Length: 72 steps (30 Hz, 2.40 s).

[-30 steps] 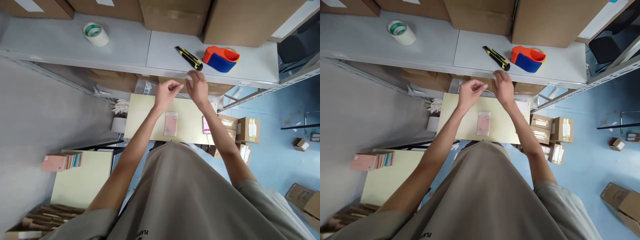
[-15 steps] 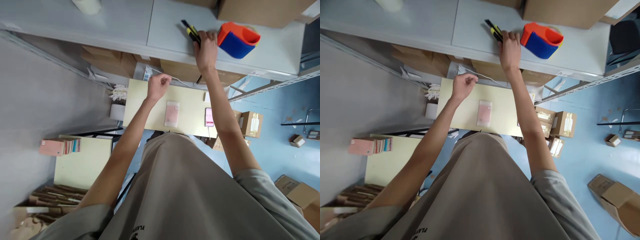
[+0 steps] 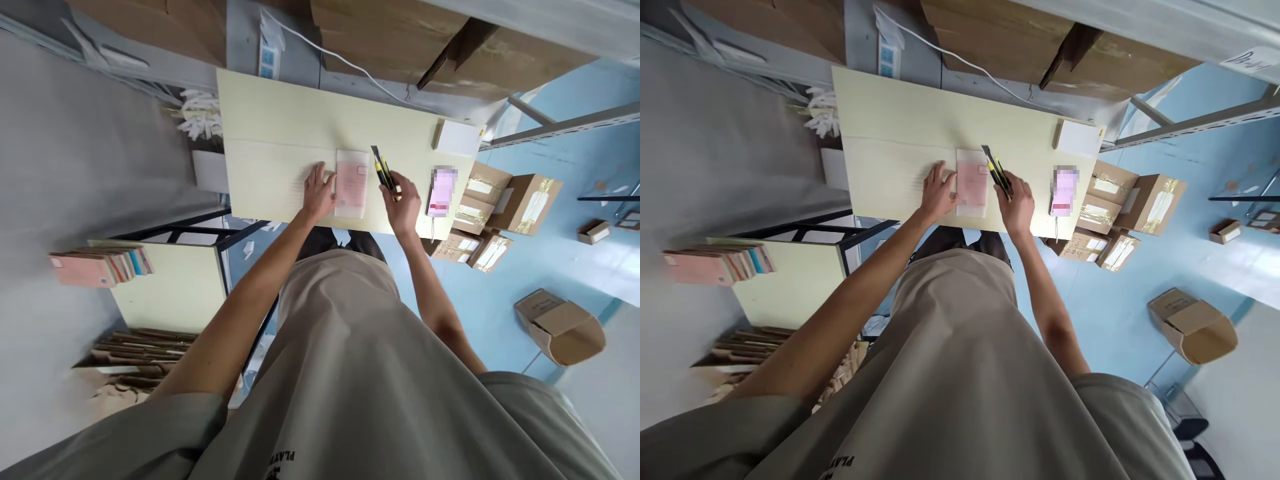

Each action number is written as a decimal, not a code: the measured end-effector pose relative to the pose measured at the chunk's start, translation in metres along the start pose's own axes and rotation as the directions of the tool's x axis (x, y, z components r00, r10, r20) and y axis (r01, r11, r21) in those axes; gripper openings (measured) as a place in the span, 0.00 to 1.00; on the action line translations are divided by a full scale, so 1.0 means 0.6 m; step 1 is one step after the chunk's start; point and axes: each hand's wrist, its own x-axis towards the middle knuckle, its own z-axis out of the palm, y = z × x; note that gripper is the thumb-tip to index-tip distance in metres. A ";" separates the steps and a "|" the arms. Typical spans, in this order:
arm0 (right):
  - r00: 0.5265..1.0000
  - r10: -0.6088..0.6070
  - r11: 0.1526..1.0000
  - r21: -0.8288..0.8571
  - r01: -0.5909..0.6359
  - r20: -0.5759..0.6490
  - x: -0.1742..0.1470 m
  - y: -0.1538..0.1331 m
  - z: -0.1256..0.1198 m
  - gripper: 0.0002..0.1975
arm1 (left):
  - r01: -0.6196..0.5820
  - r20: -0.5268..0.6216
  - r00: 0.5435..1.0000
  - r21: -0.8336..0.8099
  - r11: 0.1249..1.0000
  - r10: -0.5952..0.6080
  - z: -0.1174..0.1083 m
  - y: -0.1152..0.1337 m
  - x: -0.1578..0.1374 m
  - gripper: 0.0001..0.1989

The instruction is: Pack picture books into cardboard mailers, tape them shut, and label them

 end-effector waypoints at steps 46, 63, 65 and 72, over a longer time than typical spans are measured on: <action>0.867 0.311 0.931 -0.308 -0.195 0.389 0.091 -0.191 0.210 0.38 | -0.419 0.174 0.896 0.030 0.908 0.408 -0.055 -0.120 0.113 0.42; 0.812 0.301 0.913 -0.397 -0.093 0.500 0.037 -0.220 0.176 0.40 | -0.363 0.223 0.915 0.098 0.927 0.335 -0.071 -0.097 0.101 0.43; 0.799 0.301 0.904 -0.423 -0.065 0.521 0.021 -0.220 0.173 0.40 | -0.342 0.228 0.922 0.110 0.933 0.312 -0.076 -0.087 0.096 0.42; 0.725 0.281 0.874 -0.480 0.078 0.629 -0.035 -0.227 0.163 0.38 | -0.262 0.225 0.948 0.147 0.954 0.226 -0.083 -0.056 0.085 0.39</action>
